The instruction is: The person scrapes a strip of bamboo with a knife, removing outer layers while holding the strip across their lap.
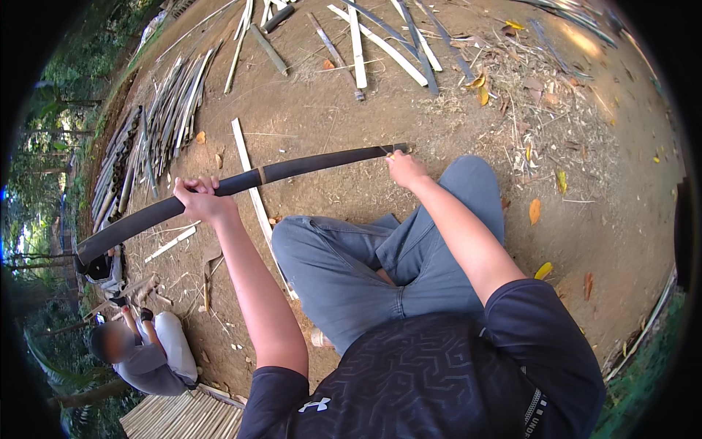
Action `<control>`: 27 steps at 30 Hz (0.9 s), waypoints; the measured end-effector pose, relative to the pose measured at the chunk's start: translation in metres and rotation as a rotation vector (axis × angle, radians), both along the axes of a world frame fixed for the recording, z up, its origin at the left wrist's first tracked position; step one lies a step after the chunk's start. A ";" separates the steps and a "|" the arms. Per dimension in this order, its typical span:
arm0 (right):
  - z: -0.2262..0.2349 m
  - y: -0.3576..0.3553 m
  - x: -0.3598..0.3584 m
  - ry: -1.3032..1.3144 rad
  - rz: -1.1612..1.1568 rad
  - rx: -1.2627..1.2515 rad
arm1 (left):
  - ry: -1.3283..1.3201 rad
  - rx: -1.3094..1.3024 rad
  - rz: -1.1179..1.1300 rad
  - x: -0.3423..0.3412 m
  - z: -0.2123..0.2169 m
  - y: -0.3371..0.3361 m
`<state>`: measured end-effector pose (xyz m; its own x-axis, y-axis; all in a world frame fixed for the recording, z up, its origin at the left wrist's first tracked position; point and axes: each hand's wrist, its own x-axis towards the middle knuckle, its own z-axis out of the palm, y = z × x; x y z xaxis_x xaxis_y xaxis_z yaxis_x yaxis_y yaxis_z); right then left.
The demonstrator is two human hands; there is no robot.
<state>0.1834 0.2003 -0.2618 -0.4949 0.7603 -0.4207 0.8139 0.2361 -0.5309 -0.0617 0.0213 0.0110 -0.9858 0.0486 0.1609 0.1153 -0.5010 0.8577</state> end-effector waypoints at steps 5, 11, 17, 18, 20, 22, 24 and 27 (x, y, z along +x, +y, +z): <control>0.025 -0.014 0.012 0.212 0.195 -0.023 | -0.038 -0.027 0.094 0.003 -0.001 0.017; -0.027 0.007 0.013 0.167 -0.017 0.002 | -0.036 -0.047 0.106 0.001 0.003 0.029; 0.005 0.000 0.009 0.139 0.059 0.011 | 0.004 -0.050 0.108 0.005 0.003 0.027; 0.023 -0.005 0.009 0.174 0.132 0.010 | 0.008 -0.045 0.111 0.004 0.002 0.024; 0.042 -0.009 0.009 0.263 0.260 0.041 | 0.015 -0.051 0.102 0.001 0.001 0.024; 0.049 -0.010 0.007 0.372 0.375 0.104 | 0.022 -0.049 0.089 0.001 0.002 0.026; 0.018 -0.003 0.006 0.250 0.169 0.094 | 0.021 -0.045 0.066 0.004 0.003 0.033; -0.011 0.014 0.015 0.022 -0.070 0.073 | 0.012 -0.041 0.072 0.009 0.007 0.034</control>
<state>0.1983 0.2144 -0.2724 -0.4482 0.8215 -0.3525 0.8182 0.2182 -0.5319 -0.0524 0.0554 0.0177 -0.9850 -0.0158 0.1721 0.1603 -0.4552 0.8758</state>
